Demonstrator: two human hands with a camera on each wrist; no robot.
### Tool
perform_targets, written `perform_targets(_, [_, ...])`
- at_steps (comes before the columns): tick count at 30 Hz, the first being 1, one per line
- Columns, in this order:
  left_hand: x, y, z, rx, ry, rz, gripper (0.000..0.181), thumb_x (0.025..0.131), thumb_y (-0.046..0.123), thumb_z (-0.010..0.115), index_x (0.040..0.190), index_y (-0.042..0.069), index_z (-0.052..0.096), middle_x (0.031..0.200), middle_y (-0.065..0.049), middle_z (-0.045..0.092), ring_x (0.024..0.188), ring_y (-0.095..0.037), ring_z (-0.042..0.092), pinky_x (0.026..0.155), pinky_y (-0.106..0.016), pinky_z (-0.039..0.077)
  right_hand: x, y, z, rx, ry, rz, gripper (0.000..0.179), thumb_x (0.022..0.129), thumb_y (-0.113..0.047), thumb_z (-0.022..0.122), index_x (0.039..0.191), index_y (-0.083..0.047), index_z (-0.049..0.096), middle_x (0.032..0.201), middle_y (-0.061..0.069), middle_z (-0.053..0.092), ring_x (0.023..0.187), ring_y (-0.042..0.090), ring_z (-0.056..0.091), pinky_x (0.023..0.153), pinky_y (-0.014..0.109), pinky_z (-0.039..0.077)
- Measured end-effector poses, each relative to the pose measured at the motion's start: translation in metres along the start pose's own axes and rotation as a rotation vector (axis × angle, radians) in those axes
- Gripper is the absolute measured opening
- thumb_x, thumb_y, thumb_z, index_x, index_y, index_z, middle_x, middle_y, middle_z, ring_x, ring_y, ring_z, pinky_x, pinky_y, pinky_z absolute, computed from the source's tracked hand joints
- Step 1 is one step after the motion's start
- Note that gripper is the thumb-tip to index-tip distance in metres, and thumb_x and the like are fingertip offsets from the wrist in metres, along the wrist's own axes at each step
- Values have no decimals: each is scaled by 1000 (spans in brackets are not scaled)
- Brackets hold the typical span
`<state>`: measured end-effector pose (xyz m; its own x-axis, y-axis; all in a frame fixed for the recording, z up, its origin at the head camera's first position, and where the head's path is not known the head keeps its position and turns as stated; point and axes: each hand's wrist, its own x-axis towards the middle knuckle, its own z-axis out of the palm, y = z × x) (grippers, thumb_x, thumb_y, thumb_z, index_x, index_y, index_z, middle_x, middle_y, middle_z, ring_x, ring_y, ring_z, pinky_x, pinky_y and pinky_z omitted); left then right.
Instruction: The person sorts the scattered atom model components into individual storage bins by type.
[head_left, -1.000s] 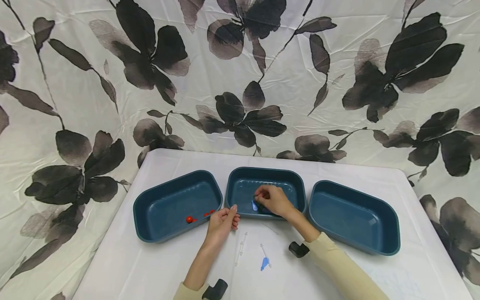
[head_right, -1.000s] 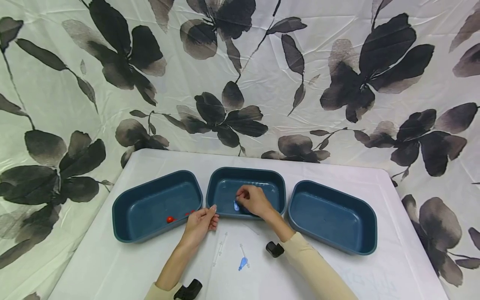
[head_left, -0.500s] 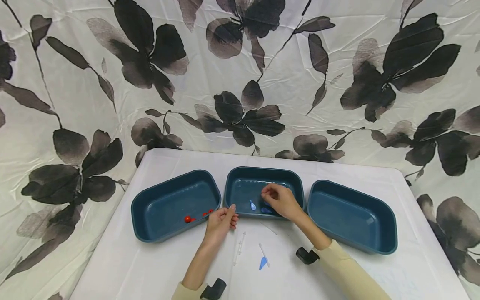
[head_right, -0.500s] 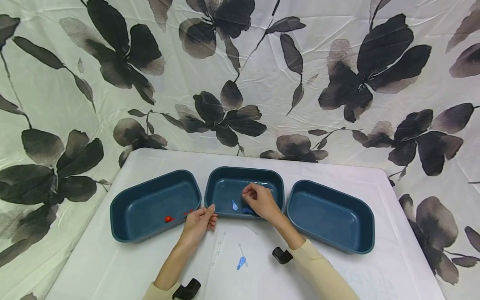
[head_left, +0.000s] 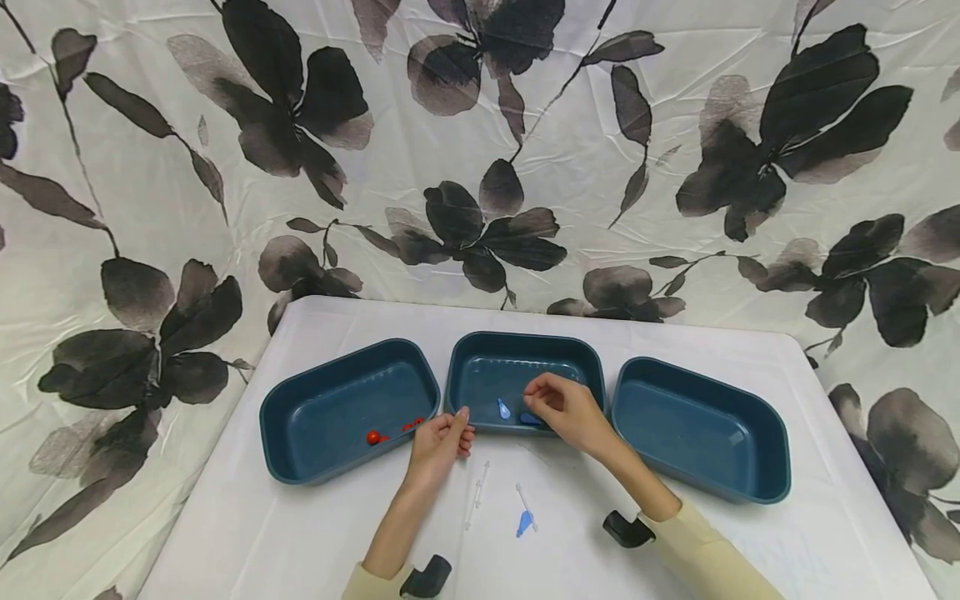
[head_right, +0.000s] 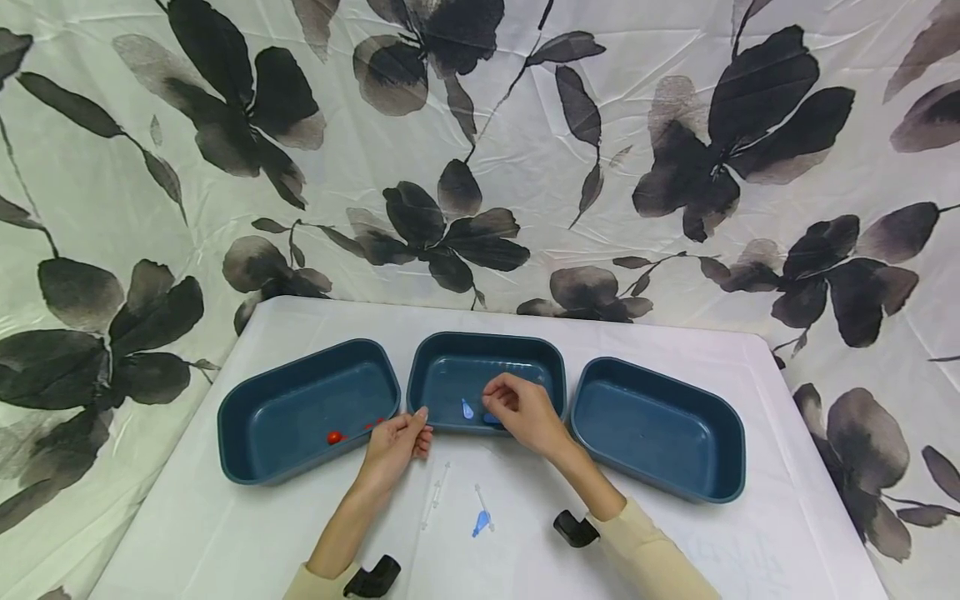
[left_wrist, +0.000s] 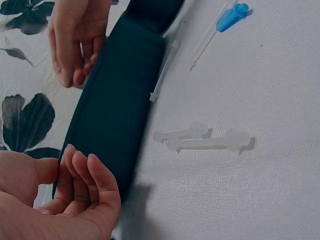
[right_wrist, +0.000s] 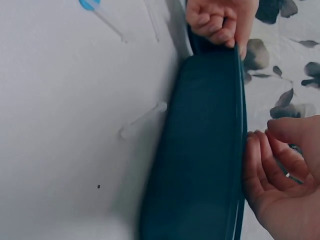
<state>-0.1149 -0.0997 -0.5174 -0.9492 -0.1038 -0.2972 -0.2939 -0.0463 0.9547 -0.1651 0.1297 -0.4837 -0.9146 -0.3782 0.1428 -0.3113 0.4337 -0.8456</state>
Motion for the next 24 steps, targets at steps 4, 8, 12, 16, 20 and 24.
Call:
perform_targets(4, [0, 0, 1, -8, -3, 11, 38, 106, 29, 59, 95, -7, 66, 78, -5, 65, 66, -14, 59, 63, -22, 54, -7, -3, 0, 33, 0, -17, 8, 97, -10, 72, 104, -7, 71, 94, 1, 71, 83, 15, 66, 77, 28, 57])
perform_targets(8, [0, -1, 1, -19, -8, 17, 37, 107, 28, 59, 95, -6, 66, 78, -5, 64, 67, -14, 59, 62, -21, 54, -14, -5, 1, 52, -22, -44, 7, 97, -10, 72, 104, -9, 71, 94, -1, 71, 83, 13, 66, 78, 29, 57])
perform_targets(12, [0, -1, 1, -21, -8, 12, 37, 106, 28, 60, 95, -6, 65, 79, -5, 64, 67, -13, 58, 63, -21, 54, -21, -7, 3, 74, -51, -90, 8, 97, -9, 72, 105, -8, 71, 95, 0, 71, 84, 14, 66, 79, 29, 58])
perform_targets(16, [-1, 1, 1, -23, -2, 7, 36, 106, 28, 61, 95, -7, 65, 78, -6, 64, 67, -14, 58, 63, -21, 54, -27, -8, 6, 90, -87, -132, 9, 97, -10, 72, 106, -6, 71, 96, 2, 72, 84, 15, 66, 79, 31, 59])
perform_targets(20, [0, 0, 1, -28, -7, 7, 36, 106, 27, 60, 95, -7, 65, 78, -6, 64, 67, -14, 58, 63, -21, 54, -33, -8, 9, 95, -130, -153, 12, 97, -10, 72, 107, -3, 71, 98, 3, 72, 85, 13, 66, 79, 30, 59])
perform_targets(24, [1, -2, 1, -28, -9, 10, 36, 107, 27, 59, 95, -6, 65, 79, -5, 64, 67, -14, 58, 63, -21, 54, -38, -6, 13, 93, -181, -168, 12, 96, -5, 73, 108, -4, 70, 99, 2, 72, 86, 11, 67, 80, 29, 59])
